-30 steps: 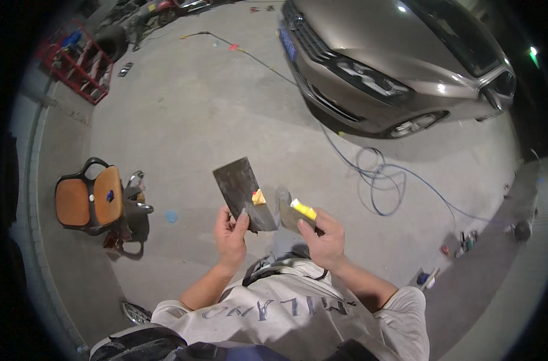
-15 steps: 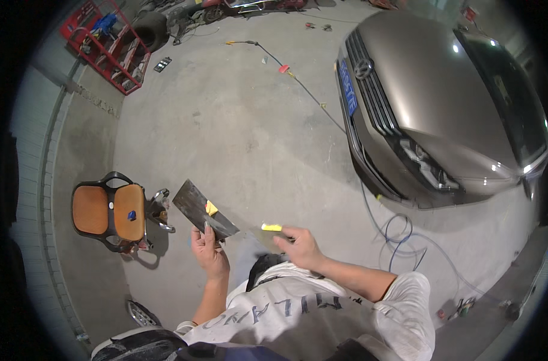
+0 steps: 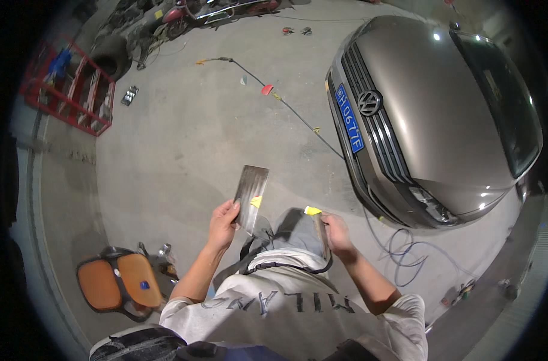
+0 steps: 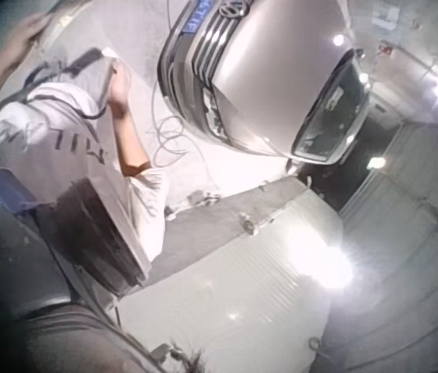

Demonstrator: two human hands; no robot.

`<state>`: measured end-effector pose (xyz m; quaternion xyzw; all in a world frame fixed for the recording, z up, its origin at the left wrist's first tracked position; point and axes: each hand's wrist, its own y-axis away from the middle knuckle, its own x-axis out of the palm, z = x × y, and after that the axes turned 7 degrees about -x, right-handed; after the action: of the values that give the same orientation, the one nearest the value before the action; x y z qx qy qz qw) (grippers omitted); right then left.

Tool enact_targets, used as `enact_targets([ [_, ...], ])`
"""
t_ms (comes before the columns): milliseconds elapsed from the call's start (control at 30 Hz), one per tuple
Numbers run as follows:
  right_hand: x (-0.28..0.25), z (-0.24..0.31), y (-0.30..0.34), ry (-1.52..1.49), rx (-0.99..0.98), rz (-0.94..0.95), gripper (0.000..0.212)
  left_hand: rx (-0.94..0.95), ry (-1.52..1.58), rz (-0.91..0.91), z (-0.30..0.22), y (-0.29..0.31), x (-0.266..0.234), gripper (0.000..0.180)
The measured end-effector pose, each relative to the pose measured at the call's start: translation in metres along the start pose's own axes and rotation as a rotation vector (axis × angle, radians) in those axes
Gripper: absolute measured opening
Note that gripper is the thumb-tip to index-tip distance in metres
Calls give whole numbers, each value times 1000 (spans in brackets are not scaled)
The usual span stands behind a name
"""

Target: The person applies body filler to a damaged area on a car bumper using a putty knife and a sanding block. They repeatedly spread the filler, scrape it off, and reapply it to smooth the surface.

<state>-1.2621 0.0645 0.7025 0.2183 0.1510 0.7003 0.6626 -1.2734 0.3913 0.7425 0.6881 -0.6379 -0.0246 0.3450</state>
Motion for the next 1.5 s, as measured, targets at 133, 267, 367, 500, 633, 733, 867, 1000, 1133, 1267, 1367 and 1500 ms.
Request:
enact_targets([
  [133, 36, 53, -71, -7, 80, 18, 61, -58, -233, 227, -86, -98, -18, 29],
  [267, 69, 106, -177, -49, 117, 206, 63, -184, -302, 227, -125, -199, -27, 31],
  [367, 97, 154, -269, -266, 110, 347, 41, -236, -276, 310, -166, -267, -35, 30],
  [500, 135, 238, -383, -255, 107, 667, 37, -241, -334, 276, -240, -344, -43, 29],
  [633, 159, 318, -474, -138, 55, 849, 37, -210, -271, 295, -310, -430, -45, 22],
  [733, 165, 360, -538, -148, 86, 727, 43, -208, -268, 328, -348, -512, -43, 21],
  [867, 168, 396, -620, -15, 106, 510, 61, -292, -345, 471, -397, -640, -27, 26],
  [1000, 173, 426, -685, -115, 22, 218, 53, -382, -519, 646, -461, -762, 10, 29],
  [1133, 161, 448, -735, -112, -92, 46, 47, -416, -670, 705, -517, -865, 62, 30],
  [1267, 130, 454, -803, -395, -21, -100, 47, -404, -691, 643, -535, -971, 108, 36],
  [1367, 101, 458, -871, -532, -34, -172, 48, -399, -752, 546, -531, -1057, 131, 38],
  [1500, 50, 483, -955, -340, -20, -270, 47, -379, -973, 382, -517, -1165, 142, 49],
])
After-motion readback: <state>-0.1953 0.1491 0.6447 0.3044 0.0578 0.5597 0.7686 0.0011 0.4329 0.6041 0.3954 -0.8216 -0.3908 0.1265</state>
